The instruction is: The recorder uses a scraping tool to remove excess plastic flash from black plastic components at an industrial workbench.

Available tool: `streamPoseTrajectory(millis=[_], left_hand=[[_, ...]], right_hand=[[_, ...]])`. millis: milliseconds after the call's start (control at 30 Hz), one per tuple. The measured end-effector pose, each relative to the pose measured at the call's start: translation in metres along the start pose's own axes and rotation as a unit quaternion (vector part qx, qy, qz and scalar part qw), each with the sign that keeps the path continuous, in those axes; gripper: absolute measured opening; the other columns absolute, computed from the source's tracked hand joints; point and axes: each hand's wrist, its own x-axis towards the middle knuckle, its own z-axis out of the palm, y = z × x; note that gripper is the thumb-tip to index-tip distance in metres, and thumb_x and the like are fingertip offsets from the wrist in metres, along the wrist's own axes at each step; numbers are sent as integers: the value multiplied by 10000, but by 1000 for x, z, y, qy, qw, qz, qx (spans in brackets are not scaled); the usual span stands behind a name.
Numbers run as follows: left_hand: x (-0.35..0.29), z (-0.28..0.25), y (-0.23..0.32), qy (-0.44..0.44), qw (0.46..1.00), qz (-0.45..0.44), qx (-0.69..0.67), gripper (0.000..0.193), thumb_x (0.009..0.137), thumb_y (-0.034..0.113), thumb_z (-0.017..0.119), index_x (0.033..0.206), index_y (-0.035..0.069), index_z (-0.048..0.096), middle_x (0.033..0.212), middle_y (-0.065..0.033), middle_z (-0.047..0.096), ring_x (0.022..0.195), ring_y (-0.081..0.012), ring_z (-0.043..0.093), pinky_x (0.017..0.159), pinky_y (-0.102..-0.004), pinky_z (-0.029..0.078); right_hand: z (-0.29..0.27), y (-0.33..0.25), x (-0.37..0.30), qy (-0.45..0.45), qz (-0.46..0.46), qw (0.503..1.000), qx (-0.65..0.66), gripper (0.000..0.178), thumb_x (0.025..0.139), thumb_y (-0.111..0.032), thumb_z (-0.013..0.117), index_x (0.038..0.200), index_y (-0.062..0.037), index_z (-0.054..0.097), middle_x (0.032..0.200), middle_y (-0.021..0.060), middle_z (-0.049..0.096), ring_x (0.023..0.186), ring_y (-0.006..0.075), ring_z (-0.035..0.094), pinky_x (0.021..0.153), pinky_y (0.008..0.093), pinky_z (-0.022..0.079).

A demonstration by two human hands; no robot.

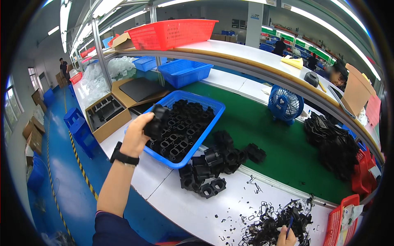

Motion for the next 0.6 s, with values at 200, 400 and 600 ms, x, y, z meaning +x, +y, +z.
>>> streamPoseTrajectory(millis=[200,400,600], left_hand=[[66,-38,-10,28,985,-76,-153,258,893,251,583,1082,76,573,977,-90,616,878,-215,580,697,-327,488],[81,-31,-23,33,997,-45,-61,215,826,175,665,1015,98,599,912,-25,630,840,-152,586,735,-329,466],[111,-28,-9,20,994,-24,104,308,814,105,636,1109,50,568,959,-41,623,878,-143,594,783,-341,468]], right_hand=[[2,11,1,-2,17,999,27,247,937,-159,518,981,55,632,806,114,658,703,138,569,629,264,449],[-2,9,7,2,-2,1000,21,221,916,-153,551,980,38,643,619,34,555,541,79,449,480,254,368],[3,-3,13,23,-30,999,13,217,915,-150,545,966,40,636,589,44,510,526,84,411,464,272,339]])
